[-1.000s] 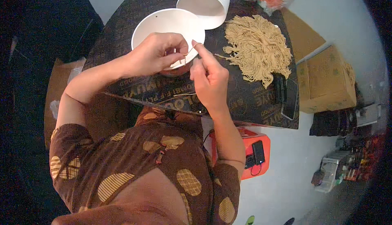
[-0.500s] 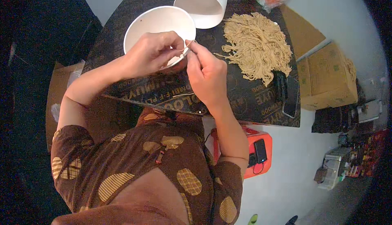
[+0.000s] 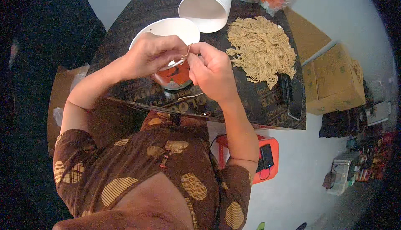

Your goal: Unwrapping stacks of paper buckets and applying rubber bands to individual buckets for packaging.

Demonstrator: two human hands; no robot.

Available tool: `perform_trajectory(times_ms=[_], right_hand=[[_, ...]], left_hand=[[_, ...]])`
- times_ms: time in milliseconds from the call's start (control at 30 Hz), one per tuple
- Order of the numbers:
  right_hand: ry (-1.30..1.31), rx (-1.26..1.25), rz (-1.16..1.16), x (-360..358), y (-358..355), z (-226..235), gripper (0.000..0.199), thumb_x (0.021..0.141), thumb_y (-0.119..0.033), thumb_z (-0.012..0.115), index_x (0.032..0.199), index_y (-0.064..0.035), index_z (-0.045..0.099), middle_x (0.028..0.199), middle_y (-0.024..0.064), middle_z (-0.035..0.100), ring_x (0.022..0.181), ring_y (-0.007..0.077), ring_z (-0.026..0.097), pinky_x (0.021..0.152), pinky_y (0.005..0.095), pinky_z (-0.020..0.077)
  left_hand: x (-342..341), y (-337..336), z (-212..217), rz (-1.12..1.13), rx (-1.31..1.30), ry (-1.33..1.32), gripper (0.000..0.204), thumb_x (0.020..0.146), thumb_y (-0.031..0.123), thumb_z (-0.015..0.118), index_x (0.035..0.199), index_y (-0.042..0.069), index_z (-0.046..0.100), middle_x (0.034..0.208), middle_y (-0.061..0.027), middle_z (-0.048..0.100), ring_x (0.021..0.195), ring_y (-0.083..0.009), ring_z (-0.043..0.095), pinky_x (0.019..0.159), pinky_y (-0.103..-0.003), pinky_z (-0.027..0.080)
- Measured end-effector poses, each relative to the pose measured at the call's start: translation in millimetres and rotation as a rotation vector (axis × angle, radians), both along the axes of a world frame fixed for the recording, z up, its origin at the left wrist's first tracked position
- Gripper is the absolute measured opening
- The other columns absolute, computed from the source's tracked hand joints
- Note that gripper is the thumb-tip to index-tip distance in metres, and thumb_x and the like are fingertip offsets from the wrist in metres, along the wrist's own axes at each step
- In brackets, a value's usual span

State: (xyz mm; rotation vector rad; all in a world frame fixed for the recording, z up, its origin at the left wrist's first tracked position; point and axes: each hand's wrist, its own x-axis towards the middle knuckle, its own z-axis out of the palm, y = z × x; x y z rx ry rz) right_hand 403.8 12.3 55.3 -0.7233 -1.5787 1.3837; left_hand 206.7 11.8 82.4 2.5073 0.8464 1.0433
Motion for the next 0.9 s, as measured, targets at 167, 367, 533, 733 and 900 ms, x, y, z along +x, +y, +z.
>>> perform_trajectory(times_ms=[167,367,533,733,900], right_hand=[[-0.030,0.046,0.007,4,1,-12,0.010,0.095,-0.005,0.051,0.096,0.0023,0.059,0.063,-0.0017,0.053,0.053,0.0035,0.048,0.047,0.0213,0.0364],[0.034,0.242,-0.158,4,-10,-29,0.012,0.096,-0.007,0.051,0.092,0.0023,0.057,0.062,-0.0002,0.052,0.053,0.0049,0.048,0.048,0.0221,0.0382],[0.016,0.250,-0.250,7,-19,-30,0.015,0.099,-0.008,0.050,0.099,0.0028,0.059,0.067,-0.0023,0.052,0.056,0.0031,0.046,0.049,0.0189,0.0347],[-0.105,0.289,-0.327,11,-15,-25,0.018,0.092,-0.004,0.058,0.107,0.0015,0.066,0.057,0.0016,0.054,0.052,0.0042,0.051,0.048,0.0244,0.0406],[-0.182,0.356,-0.337,7,-11,-26,0.005,0.090,-0.002,0.060,0.092,0.0015,0.063,0.056,0.0056,0.057,0.051,0.0098,0.058,0.049,0.0276,0.0447]], left_hand=[[2,-1,-3,-0.047,-0.046,-0.022,0.012,0.087,0.006,0.065,0.099,0.003,0.063,0.080,-0.0111,0.069,0.074,-0.0239,0.070,0.066,-0.033,0.053],[6,-2,0,-0.032,-0.314,-0.013,0.008,0.089,0.005,0.065,0.098,0.004,0.063,0.079,-0.0023,0.067,0.065,-0.0091,0.063,0.058,-0.024,0.053],[8,-1,-2,-0.013,-0.278,0.005,0.008,0.090,0.005,0.065,0.097,0.003,0.063,0.077,-0.0017,0.065,0.066,-0.0074,0.061,0.058,-0.024,0.051],[11,1,-4,-0.038,-0.139,-0.026,0.013,0.086,0.006,0.066,0.098,0.003,0.063,0.079,-0.0081,0.069,0.069,-0.0153,0.066,0.063,-0.029,0.052],[14,0,-1,-0.012,-0.339,-0.022,0.011,0.087,0.005,0.064,0.098,0.002,0.063,0.077,-0.0079,0.068,0.068,-0.0145,0.066,0.063,-0.029,0.052]])
